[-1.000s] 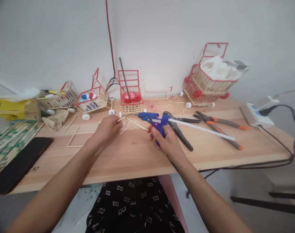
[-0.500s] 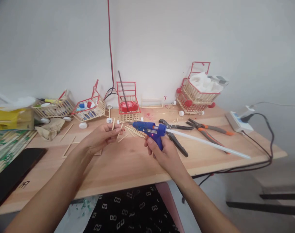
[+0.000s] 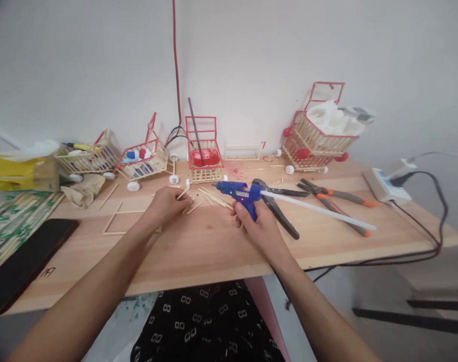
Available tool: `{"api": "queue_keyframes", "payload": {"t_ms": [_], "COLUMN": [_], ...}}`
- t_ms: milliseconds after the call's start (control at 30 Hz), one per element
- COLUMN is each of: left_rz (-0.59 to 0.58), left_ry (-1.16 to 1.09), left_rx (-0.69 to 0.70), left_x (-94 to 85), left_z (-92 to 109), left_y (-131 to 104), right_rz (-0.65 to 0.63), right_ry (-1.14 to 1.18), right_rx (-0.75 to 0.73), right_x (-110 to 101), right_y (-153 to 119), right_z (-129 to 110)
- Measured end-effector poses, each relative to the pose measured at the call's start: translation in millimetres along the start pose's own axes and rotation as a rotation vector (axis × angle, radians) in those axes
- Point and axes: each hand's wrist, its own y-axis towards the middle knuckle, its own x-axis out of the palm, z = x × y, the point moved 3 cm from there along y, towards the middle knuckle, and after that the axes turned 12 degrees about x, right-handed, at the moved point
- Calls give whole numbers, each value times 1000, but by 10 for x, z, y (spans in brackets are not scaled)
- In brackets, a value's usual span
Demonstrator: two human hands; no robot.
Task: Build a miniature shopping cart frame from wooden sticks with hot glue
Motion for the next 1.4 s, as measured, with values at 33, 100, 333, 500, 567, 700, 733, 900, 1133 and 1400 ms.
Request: {"api": "queue_keyframes", "payload": {"t_ms": [33,100,333,500,567,700,733,900,1133,1400], "left_rz": [-8,-24,-71,-73,-51,-16,-14,-72,-92,-84], "left_ry": [12,35,65,39,38,14,5,-28,44,31], "left_rx": [7,16,40,59,68,59,56,63,120,114], "left_x": [20,55,98,47,14,-39,-47,-26,45,60], "left_z": [9,18,54,88,85,56,50,46,85,77], "left_y": [10,37,107,101,102,100,95,64,79,80], "right_rz": [2,-2,13,21,22,14,13,5,18,16], "right_ry": [-12,-33,-75,-101,-108,-86,-77,-68,-82,-87], "right_rx": [-5,-16,-19,-3,9,9,3,-14,-12,14], "right_x": [-1,0,-18,-33,-35,-34,-33,-24,-25,-35], "right_y": [7,18,35,4,-6,-7,-4,5,-11,-29], "right_z": [19,61,112,24,4,14,21,45,16,19]}}
